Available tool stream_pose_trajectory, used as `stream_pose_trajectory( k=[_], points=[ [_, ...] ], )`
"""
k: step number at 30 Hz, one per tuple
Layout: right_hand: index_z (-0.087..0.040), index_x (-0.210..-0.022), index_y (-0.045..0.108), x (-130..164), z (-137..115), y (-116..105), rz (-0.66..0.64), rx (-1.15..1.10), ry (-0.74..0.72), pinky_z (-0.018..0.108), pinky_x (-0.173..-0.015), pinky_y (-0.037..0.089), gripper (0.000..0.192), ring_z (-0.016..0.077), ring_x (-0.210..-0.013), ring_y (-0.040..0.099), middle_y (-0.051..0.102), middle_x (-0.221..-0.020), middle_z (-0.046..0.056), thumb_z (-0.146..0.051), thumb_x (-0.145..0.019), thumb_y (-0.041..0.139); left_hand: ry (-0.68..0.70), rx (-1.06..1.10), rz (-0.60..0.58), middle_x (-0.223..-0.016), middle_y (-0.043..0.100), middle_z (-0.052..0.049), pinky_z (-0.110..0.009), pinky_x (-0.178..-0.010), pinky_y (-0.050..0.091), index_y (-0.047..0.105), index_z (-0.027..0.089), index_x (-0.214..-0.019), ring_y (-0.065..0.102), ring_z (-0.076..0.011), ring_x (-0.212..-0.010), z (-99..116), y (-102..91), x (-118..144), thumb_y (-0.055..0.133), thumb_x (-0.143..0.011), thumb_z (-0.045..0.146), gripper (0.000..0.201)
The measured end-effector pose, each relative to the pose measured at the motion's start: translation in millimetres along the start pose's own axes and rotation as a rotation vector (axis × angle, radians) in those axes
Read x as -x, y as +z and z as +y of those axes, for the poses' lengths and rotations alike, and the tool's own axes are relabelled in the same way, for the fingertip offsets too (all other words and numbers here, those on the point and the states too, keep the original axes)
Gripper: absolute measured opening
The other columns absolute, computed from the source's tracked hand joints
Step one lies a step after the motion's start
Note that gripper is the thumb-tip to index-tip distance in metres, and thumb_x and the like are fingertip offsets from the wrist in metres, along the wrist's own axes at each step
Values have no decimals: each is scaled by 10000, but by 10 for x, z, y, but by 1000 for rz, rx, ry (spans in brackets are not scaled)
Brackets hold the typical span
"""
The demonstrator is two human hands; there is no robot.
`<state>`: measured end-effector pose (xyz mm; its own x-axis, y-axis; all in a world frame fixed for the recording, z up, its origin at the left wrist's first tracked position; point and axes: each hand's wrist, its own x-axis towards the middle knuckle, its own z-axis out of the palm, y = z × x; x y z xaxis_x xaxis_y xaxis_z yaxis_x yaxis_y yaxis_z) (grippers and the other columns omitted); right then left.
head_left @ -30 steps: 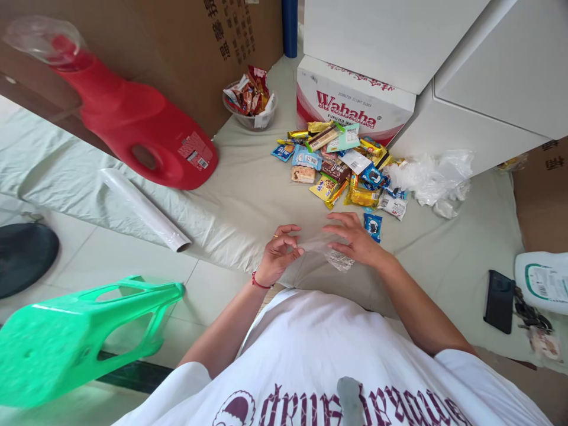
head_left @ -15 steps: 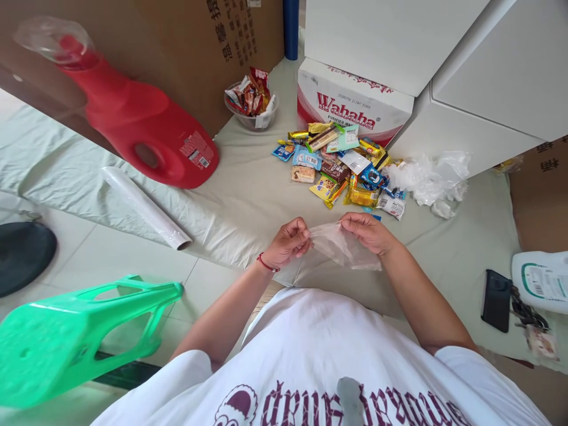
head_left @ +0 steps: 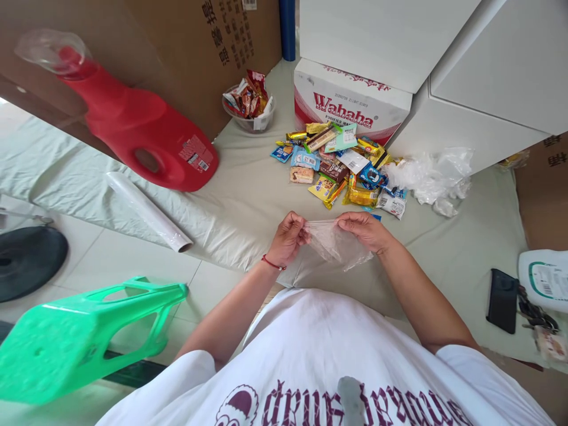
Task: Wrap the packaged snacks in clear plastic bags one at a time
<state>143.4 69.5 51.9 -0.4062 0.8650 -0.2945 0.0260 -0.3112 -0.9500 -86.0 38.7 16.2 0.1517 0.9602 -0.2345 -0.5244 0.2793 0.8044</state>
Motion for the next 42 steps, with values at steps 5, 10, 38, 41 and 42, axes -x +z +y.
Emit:
stream_pose_trajectory(
  k=[5, 10, 38, 41, 42],
  points=[
    [-240, -915, 820, -52, 17, 14, 64, -14, -28, 285, -788, 518, 351, 160, -843, 660, 767, -928, 17, -556, -762, 818, -130, -16, -101, -581, 372, 115, -178, -375, 149, 477, 237, -867, 245, -38, -424, 60, -25, 39, 824, -730, 643, 552],
    [-240, -871, 812, -86, 32, 114, 174, -79, -14, 274, -724, 514, 374, 148, -791, 643, 756, -882, 2, -565, -692, 859, -178, -224, -306, -759, 577, 25, -229, -548, 347, 662, 191, -927, 471, -86, -625, 36, 14, 80, 923, -608, 581, 567],
    [-243, -862, 662, -216, -426, -611, 496, -14, -434, 216, -414, 314, 425, 73, -474, 365, 459, -649, -52, -637, -778, 800, 124, -1172, -363, -642, 526, 20, -245, -595, 336, 712, 144, -809, 462, -122, -608, 906, -191, -444, 688, -811, 391, 248],
    [-263, -902, 745, 121, -502, -770, 435, 216, -592, 282, -603, 489, 345, 140, -638, 548, 574, -728, 1, -606, -866, 732, 612, -1483, -206, -720, 564, -18, -273, -639, 350, 734, 185, -934, 526, -160, -684, 986, -282, -371, 532, -931, 305, 235],
    [-269, -914, 771, 270, -469, -810, 373, 311, -600, 312, -682, 522, 308, 166, -717, 598, 617, -771, 21, -573, -888, 723, 701, -1553, -213, -715, 557, -20, -279, -636, 347, 734, 200, -978, 532, -165, -683, 944, -330, -309, 500, -959, 295, 253]
  ],
)
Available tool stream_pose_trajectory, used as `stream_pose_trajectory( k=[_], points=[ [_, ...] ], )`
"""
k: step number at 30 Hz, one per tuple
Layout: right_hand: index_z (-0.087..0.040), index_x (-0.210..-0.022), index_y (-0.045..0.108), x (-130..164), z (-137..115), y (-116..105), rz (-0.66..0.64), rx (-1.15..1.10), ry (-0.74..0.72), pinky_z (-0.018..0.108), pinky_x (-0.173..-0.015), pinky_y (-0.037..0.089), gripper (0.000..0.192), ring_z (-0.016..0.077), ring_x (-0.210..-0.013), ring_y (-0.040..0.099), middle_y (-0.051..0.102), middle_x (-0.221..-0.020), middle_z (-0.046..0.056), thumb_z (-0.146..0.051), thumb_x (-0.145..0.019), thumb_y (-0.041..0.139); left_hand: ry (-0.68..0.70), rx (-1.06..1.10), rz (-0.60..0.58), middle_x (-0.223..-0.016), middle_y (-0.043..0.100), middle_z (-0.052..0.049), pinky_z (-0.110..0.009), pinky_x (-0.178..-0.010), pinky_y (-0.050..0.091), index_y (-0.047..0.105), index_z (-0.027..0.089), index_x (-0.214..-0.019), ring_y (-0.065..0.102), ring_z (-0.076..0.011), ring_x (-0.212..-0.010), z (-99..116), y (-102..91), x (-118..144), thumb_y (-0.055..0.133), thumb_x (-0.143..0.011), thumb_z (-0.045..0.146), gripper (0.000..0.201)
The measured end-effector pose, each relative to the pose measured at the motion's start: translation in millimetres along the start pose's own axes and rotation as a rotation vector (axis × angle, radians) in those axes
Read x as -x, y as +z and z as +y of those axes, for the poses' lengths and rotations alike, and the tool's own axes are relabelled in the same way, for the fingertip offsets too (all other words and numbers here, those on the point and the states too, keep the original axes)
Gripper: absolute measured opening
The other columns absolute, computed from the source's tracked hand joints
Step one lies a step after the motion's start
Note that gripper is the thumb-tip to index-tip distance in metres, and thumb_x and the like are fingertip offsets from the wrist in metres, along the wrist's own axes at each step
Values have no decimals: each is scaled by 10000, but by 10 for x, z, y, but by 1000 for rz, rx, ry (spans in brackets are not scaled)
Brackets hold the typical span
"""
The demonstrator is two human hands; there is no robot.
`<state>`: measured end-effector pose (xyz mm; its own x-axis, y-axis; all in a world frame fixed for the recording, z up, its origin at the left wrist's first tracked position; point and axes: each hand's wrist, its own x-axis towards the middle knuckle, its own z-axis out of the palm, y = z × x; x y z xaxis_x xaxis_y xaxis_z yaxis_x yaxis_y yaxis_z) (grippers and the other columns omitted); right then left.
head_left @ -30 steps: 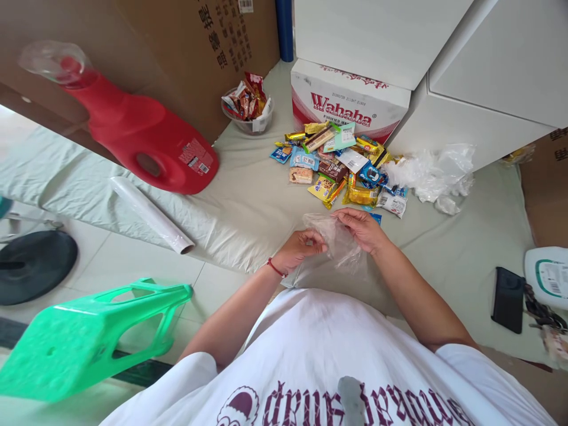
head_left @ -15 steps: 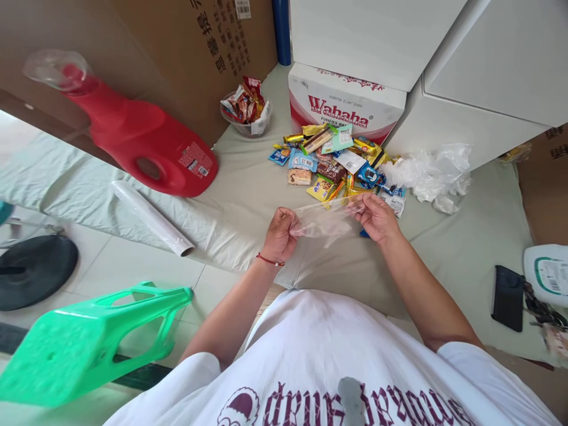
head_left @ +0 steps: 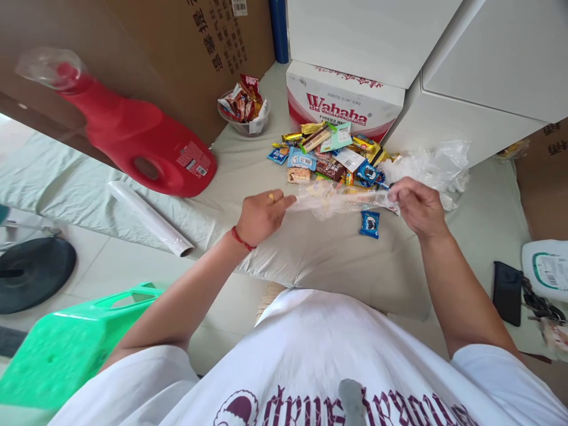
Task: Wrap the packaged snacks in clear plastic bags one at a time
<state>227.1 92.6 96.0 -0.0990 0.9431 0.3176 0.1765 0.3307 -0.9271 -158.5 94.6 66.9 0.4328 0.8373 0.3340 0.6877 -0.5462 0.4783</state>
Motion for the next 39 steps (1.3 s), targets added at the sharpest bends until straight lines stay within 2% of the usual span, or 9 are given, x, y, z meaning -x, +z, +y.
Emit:
stream_pose_trajectory(
  k=[8, 12, 17, 21, 27, 30, 33, 36, 39],
  points=[
    [-302, -1193, 764, 1136, 118, -166, -643, 343, 176, 401, -945, 557, 285, 237, -1071, 673, 727, -1131, 84, -433, -995, 607, 125, -28, -326, -863, 660, -65, -307, -631, 447, 708, 202, -1177, 615, -204, -751, 133, 606, 927, 466, -839, 153, 419],
    [-292, -1247, 713, 1149, 10, -22, -469, 523, 109, 452, -994, 529, 293, 266, -1140, 619, 691, -1211, 99, -383, -979, 636, 9, 113, -240, -870, 636, -63, -332, -717, 509, 717, 193, -1171, 626, -206, -786, 299, 673, 1046, 465, -843, 183, 414],
    [-259, -1242, 729, 976, 136, 485, -604, 751, -75, 521, -1009, 474, 332, 331, -1217, 525, 644, -1324, 128, -274, -912, 710, -51, 48, -77, -1125, 641, -123, -493, -953, 497, 689, 206, -1238, 600, -315, -1101, 470, 782, 957, 594, -837, 273, 417],
    [-263, -1030, 787, 928, 337, 759, -558, 646, -47, 467, -919, 473, 195, 276, -1027, 580, 731, -1046, 104, -275, -988, 596, -124, 113, 5, -1440, 507, -184, -547, -1117, 405, 479, 186, -1474, 449, -355, -1387, 487, 921, 829, 641, -832, 334, 679],
    [-277, -922, 701, 1015, 324, 760, -79, 74, 386, 315, -620, 467, 257, 176, -652, 559, 652, -762, 12, -529, -931, 648, -472, 380, -96, -914, 716, -63, -331, -813, 483, 701, 188, -1071, 627, -198, -833, 492, 969, 589, 549, -906, 378, 294],
    [-264, -857, 625, 1112, 357, 722, 206, -236, 656, 236, -432, 320, 343, 106, -476, 386, 520, -637, -47, -579, -807, 748, -679, 696, -47, -596, 550, 29, -263, -610, 392, 681, 185, -864, 479, -128, -573, 509, 943, 529, 535, -917, 477, 330],
    [-249, -805, 586, 1220, 402, 640, 218, -328, 794, 220, -386, 275, 402, 84, -436, 320, 459, -606, -62, -595, -744, 781, -813, 999, -76, -458, 356, 80, -259, -501, 263, 661, 193, -823, 295, -103, -448, 518, 920, 532, 569, -884, 539, 363],
    [-254, -929, 660, 1277, 363, 554, 57, 11, 653, 300, -517, 485, 400, 156, -576, 517, 600, -744, 6, -603, -765, 764, -876, 1148, -96, -430, 279, 87, -272, -463, 200, 673, 206, -824, 212, -106, -411, 536, 904, 571, 564, -874, 545, 360],
    [-269, -1213, 678, 1216, 259, 546, -118, 433, 272, 513, -969, 528, 523, 314, -1109, 608, 667, -1222, 128, -526, -775, 802, -823, 1184, -160, -432, 261, 79, -282, -470, 182, 687, 210, -790, 199, -110, -413, 586, 875, 597, 546, -884, 566, 395]
  ],
)
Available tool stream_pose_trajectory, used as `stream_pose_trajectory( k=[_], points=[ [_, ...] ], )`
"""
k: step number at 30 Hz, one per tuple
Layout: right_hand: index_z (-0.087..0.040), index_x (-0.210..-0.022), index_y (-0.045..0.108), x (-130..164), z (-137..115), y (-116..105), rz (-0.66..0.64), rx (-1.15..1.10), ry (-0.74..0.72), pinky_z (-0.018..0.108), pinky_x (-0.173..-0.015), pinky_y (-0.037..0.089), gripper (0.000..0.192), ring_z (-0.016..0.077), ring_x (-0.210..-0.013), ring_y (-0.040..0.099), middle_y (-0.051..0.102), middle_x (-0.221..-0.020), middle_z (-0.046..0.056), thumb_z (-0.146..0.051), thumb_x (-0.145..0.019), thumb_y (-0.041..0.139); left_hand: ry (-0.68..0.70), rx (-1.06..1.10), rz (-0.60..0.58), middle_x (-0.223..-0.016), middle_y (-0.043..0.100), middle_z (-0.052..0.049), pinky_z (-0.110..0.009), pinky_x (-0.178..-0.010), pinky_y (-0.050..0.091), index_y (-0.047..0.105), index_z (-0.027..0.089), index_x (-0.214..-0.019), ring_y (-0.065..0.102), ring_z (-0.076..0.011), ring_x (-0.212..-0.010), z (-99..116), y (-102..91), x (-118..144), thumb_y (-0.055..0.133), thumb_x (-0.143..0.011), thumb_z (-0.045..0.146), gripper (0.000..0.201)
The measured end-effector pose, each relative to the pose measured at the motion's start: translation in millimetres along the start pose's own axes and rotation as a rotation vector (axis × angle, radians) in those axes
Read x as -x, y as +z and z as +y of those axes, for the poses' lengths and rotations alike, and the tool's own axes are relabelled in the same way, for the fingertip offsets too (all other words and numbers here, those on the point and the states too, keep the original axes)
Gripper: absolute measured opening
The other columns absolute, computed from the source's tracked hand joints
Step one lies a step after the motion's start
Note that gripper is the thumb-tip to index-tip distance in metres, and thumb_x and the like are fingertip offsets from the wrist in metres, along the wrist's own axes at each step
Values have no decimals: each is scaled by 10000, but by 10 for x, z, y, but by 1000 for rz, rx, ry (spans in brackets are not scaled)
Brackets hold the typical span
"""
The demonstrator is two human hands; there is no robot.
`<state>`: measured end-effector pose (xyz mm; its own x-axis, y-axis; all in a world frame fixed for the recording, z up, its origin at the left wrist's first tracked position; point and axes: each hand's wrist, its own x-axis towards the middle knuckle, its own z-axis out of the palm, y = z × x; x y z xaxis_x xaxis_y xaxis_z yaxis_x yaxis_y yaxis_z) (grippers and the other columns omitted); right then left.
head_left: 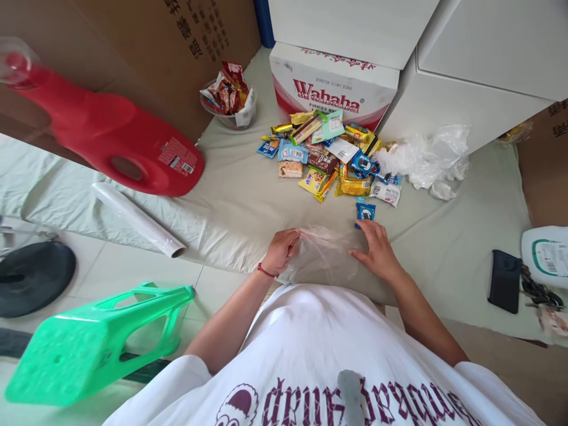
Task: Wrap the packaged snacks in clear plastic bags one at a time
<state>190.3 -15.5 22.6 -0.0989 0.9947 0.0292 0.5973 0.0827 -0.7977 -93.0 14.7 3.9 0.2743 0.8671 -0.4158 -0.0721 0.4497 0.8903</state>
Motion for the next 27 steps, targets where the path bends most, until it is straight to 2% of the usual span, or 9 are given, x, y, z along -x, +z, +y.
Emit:
stream_pose_trajectory(
  k=[4, 7, 10, 14, 17, 19, 21, 23, 27],
  points=[
    [-269, -1044, 741, -201, -137, 35, -129, -26, -224, 530, -1061, 466, 279, 300, -1119, 617, 716, -1101, 109, -507, -931, 652, 53, -88, -140, -418, 309, 60, -296, -502, 235, 720, 204, -772, 254, -117, -432, 83, 20, 86, 511, -931, 592, 469],
    [-258, -901, 722, -370, -130, 64, -37, -406, 22, 383, -783, 572, 357, 218, -839, 655, 692, -854, 52, -610, -901, 660, 29, -177, -214, -398, 326, 45, -312, -532, 319, 722, 202, -706, 281, -122, -433, 125, -94, 177, 463, -960, 621, 554],
    [-246, -861, 663, -487, -77, 50, 164, -716, 325, 223, -442, 419, 465, 132, -577, 547, 592, -695, -8, -689, -760, 765, -39, -238, -247, -433, 402, 25, -318, -549, 376, 758, 180, -776, 381, -135, -456, 85, -323, 317, 488, -941, 639, 557],
    [-238, -853, 630, -551, -81, 65, 155, -751, 431, 195, -328, 227, 490, 65, -417, 381, 556, -667, -41, -671, -709, 808, 156, -457, 76, -1032, 708, -135, -365, -721, 518, 688, 150, -1278, 656, -244, -882, 4, -508, 486, 552, -908, 633, 623],
    [-239, -843, 633, -568, -163, 143, 74, -691, 407, 214, -321, 246, 466, 74, -401, 386, 555, -651, -37, -670, -740, 777, 439, -722, 377, -1452, 543, -238, -519, -1067, 450, 454, 121, -1514, 510, -368, -1349, 18, -343, 409, 671, -810, 687, 929],
    [-240, -830, 637, -574, -218, 194, 45, -667, 375, 224, -318, 247, 459, 78, -393, 387, 559, -647, -33, -674, -750, 761, 524, -838, 415, -1500, 497, -277, -559, -1137, 379, 407, 85, -1526, 445, -415, -1414, 56, -129, 221, 783, -675, 707, 1119],
    [-240, -835, 649, -568, -238, 210, 27, -645, 347, 231, -318, 243, 453, 80, -387, 386, 565, -647, -30, -676, -760, 748, 494, -884, 376, -1345, 625, -241, -520, -1075, 431, 537, 95, -1408, 545, -402, -1301, 99, 64, -24, 820, -641, 656, 992],
    [-238, -851, 663, -546, -202, 176, 35, -618, 345, 233, -328, 247, 443, 84, -388, 391, 569, -636, -30, -668, -773, 739, 403, -808, 292, -976, 726, -116, -405, -883, 504, 687, 147, -1121, 668, -292, -993, 132, 157, -247, 703, -791, 569, 535],
    [-228, -829, 655, -508, 10, 4, 139, -579, 390, 224, -353, 244, 420, 83, -393, 376, 535, -577, -46, -628, -755, 761, 236, -373, 347, -521, 458, 52, -258, -532, 352, 590, 197, -754, 443, -115, -509, 165, -12, -457, 534, -901, 517, 356]
  ],
)
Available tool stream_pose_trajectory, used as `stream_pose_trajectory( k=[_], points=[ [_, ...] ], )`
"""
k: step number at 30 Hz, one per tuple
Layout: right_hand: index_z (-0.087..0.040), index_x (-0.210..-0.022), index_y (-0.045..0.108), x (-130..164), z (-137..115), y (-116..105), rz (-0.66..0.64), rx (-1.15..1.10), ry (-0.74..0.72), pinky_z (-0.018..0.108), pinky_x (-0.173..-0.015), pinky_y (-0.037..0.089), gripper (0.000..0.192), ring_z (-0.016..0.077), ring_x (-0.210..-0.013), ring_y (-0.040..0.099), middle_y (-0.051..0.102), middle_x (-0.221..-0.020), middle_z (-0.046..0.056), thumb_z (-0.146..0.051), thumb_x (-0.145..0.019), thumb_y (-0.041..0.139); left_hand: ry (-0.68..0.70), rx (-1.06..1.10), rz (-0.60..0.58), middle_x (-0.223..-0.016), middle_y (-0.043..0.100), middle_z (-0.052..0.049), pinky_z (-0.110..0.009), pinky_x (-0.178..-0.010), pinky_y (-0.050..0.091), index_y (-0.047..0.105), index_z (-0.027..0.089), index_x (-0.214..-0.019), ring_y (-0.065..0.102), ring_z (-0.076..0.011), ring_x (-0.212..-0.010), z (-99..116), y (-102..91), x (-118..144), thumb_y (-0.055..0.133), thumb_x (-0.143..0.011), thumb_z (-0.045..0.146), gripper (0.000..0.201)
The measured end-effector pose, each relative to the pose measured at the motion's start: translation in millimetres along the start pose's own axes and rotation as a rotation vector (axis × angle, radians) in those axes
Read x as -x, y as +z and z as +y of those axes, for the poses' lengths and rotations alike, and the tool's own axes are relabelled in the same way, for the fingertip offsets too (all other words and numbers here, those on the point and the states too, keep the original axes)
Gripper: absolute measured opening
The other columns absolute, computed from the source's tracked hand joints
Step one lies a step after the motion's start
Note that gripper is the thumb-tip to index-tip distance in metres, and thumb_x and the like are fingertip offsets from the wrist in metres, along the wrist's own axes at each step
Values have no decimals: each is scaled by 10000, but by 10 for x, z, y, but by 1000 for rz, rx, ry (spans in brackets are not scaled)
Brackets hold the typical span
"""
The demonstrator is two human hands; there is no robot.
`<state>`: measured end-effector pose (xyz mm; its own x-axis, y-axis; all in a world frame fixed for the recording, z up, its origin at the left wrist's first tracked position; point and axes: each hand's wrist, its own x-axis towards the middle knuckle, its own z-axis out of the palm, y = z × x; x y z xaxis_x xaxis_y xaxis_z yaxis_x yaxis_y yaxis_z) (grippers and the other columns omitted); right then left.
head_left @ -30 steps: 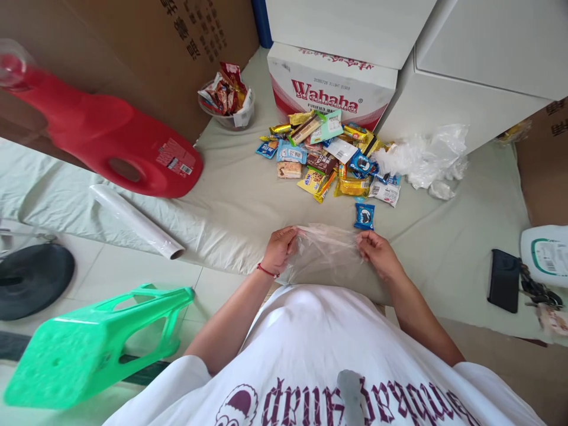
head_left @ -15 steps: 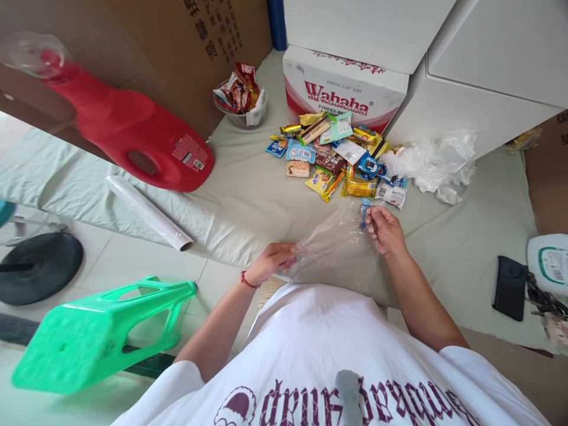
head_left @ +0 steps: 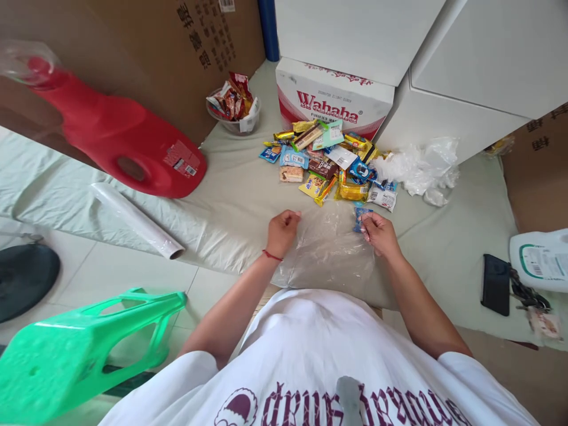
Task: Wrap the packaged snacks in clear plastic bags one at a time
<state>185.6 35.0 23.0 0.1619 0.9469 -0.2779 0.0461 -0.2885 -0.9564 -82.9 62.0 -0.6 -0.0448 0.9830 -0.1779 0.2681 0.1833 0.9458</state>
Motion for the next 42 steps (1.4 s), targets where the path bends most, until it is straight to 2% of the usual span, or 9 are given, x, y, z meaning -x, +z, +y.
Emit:
stream_pose_trajectory(
  k=[8, 12, 15, 17, 20, 28, 33, 38, 42],
  points=[
    [-211, -769, 641, -679, -190, -87, -103, 413, -241, 254, -479, 332, 321, 124, -475, 453, 557, -566, -29, -523, -841, 660, -196, 263, 140, -495, 218, 119, -245, -418, 220, 469, 228, -791, 193, -67, -414, -229, -644, 130, 592, -890, 604, 407],
    [-181, -820, 724, -1077, -455, 75, -301, 703, -474, 276, -625, 385, 313, 175, -643, 566, 663, -660, 20, -460, -897, 607, -163, 187, 319, -641, 430, 56, -255, -509, 340, 462, 224, -883, 409, -98, -546, -262, -753, 352, 541, -958, 541, 335],
    [-183, -929, 781, -1303, -565, 163, -434, 768, -574, 298, -708, 418, 324, 220, -762, 640, 749, -816, 53, -438, -919, 582, 128, -84, 454, -978, 618, -60, -355, -812, 489, 541, 203, -1024, 588, -196, -935, -121, -650, 388, 592, -944, 441, 257],
    [-197, -968, 798, -1429, -592, 206, -522, 801, -633, 315, -767, 440, 304, 247, -849, 674, 780, -923, 68, -407, -918, 584, 451, -356, 327, -1115, 655, -114, -447, -1003, 458, 604, 195, -1076, 586, -255, -1126, 20, -512, 329, 566, -955, 381, 225],
    [-207, -957, 803, -1560, -600, 255, -580, 822, -707, 328, -814, 454, 264, 257, -896, 687, 788, -979, 76, -362, -908, 595, 717, -663, -121, -1289, 677, -135, -509, -1143, 377, 669, 214, -1174, 553, -282, -1313, 136, -301, 240, 497, -984, 310, 274],
    [-199, -980, 767, -1308, -433, 405, -496, 979, -715, 309, -760, 431, 277, 240, -827, 665, 766, -924, 88, -345, -976, 531, 385, -1113, -370, -1635, 424, -129, -614, -1159, 379, 524, 252, -1502, 371, -408, -1506, -136, -306, 1124, 508, -1003, 392, 518],
    [-181, -1181, 719, -1194, -464, 748, -635, 1001, -797, 347, -891, 457, 385, 274, -1025, 646, 735, -1110, 130, -438, -1013, 487, 232, -1236, -448, -1674, 345, -146, -422, -769, 579, 555, 278, -1456, 726, -305, -1033, 419, -386, 1497, 437, -1032, 384, 452],
    [-196, -1373, 611, -1332, -799, 644, -484, 869, -915, 397, -949, 470, 478, 275, -1081, 619, 675, -1232, 137, -480, -1010, 483, 300, -1231, -366, -1036, 746, -124, -349, -577, 501, 694, 204, -1083, 708, -250, -738, 970, -489, 1044, 372, -1033, 281, 334],
    [-170, -1250, 682, -1339, -753, 106, -250, 1013, -839, 453, -989, 444, 385, 314, -1098, 592, 680, -1196, 154, -334, -970, 476, 659, -1065, -352, -1067, 753, -123, -417, -871, 544, 715, 181, -1093, 689, -274, -1062, 721, -499, 281, 415, -984, 181, 320]
  ],
)
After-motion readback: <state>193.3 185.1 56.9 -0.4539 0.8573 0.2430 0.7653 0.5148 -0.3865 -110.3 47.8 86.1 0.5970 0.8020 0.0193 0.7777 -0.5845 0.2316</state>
